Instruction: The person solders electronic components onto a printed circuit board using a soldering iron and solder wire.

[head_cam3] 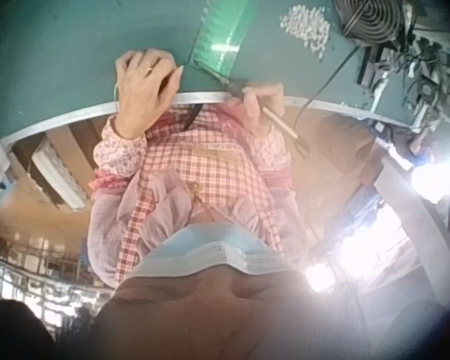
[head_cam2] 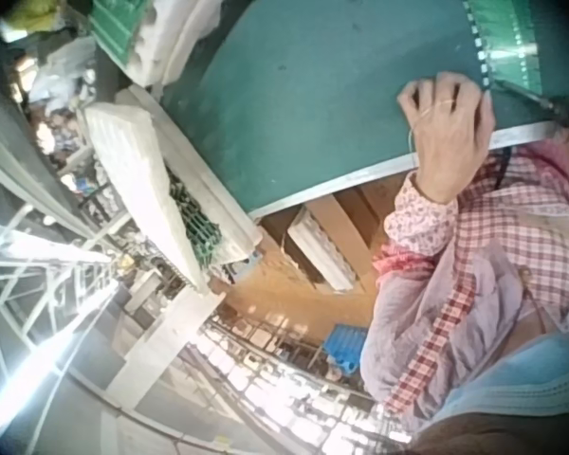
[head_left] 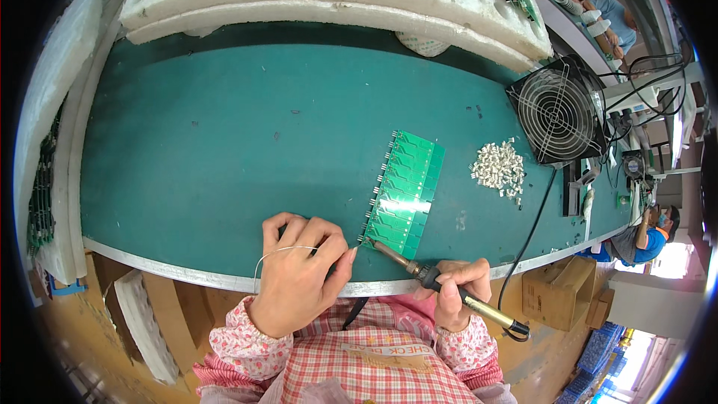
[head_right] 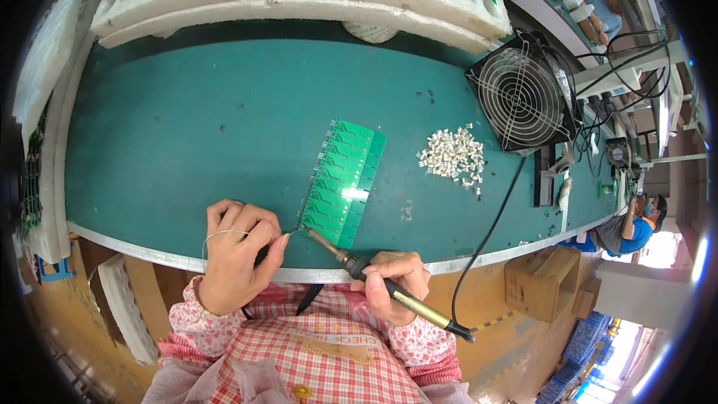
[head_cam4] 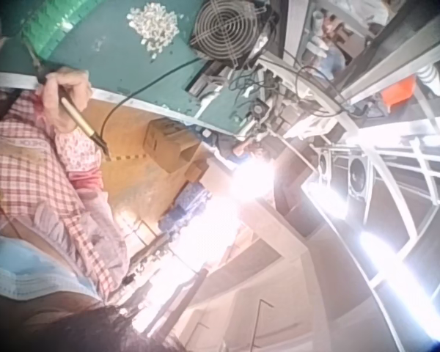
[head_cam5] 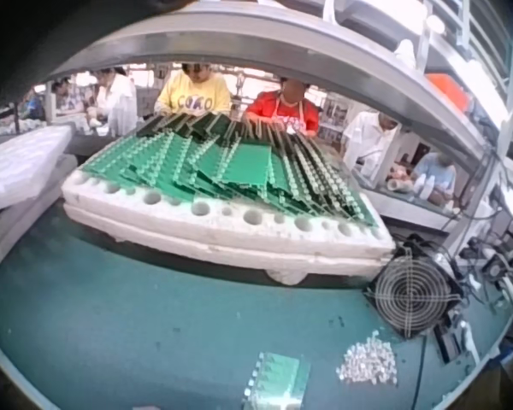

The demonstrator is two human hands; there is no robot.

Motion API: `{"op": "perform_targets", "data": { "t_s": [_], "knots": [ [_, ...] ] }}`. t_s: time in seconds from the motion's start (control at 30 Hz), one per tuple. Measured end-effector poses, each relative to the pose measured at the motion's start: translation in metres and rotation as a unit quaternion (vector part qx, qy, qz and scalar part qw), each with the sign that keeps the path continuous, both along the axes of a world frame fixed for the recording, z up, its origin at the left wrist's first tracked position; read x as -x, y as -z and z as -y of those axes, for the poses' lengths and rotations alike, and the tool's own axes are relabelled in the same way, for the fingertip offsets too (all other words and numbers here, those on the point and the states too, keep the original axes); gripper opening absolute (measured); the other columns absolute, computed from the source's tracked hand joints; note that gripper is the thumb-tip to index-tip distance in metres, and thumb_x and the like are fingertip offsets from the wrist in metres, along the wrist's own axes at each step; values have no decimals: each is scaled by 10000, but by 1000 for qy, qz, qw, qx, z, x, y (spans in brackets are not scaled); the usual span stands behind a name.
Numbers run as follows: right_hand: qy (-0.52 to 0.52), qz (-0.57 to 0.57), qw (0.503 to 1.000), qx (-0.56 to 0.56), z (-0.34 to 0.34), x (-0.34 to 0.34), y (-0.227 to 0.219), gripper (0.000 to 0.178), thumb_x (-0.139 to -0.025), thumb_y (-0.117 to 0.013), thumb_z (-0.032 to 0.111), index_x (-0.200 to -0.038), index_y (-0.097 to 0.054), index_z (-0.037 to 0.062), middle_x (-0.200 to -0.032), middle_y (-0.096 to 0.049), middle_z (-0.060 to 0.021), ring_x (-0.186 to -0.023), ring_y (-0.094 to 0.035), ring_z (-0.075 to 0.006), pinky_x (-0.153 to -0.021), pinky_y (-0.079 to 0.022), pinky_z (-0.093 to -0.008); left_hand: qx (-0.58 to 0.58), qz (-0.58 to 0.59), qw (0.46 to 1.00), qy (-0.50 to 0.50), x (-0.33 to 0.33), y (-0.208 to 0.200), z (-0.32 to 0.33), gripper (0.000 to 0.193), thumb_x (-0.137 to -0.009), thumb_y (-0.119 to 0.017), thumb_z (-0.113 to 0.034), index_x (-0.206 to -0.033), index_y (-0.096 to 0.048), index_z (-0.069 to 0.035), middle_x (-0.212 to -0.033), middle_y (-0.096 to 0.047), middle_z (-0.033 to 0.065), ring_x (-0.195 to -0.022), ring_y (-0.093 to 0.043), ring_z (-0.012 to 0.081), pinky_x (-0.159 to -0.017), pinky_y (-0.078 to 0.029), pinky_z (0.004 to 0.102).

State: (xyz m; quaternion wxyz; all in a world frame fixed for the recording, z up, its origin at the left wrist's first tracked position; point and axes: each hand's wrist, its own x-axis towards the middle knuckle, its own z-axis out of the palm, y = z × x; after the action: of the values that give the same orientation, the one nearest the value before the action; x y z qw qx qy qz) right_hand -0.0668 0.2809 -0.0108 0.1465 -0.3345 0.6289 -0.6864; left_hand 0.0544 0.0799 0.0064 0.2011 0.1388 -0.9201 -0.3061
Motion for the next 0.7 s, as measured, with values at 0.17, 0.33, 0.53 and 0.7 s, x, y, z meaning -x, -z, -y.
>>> {"op": "perform_targets", "data": {
  "t_s": [0.17,0.33,0.53,0.7],
  "knots": [
    [-19,-60,998,7,2,3,-3,132,-891,-608,33,-923,-490,-16,-597,-600,-99,-477,-605,-158,-457,-479,-276,10,-10,1000,-7,2,-4,-1,164,-755,-708,-62,-752,-546,-86,-860,-583,24,-803,-535,247,-837,-352,415],
    [-16,-62,998,9,4,5,-2,128,-890,-607,33,-919,-492,-16,-591,-598,-93,-474,-601,-151,-448,-465,-276,-5,-15,1000,-17,4,-3,-1,149,-765,-696,-50,-754,-549,-78,-832,-583,32,-786,-540,251,-837,-361,417],
    [55,-57,997,-6,2,-4,-10,127,-914,-587,69,-925,-490,-12,-655,-612,-132,-487,-609,-156,-453,-467,-265,-20,-39,999,-25,-1,1,0,127,-791,-696,-79,-784,-569,-71,-828,-583,27,-773,-555,250,-835,-374,412],
    [159,-121,977,-75,0,8,-22,118,-954,-542,98,-1014,-566,-1,-778,-611,-130,-531,-610,-145,-509,-490,-266,-49,-59,996,-42,-4,-2,-1,147,-774,-677,-20,-755,-537,-59,-807,-599,60,-741,-546,255,-813,-393,394]
  ]
}}
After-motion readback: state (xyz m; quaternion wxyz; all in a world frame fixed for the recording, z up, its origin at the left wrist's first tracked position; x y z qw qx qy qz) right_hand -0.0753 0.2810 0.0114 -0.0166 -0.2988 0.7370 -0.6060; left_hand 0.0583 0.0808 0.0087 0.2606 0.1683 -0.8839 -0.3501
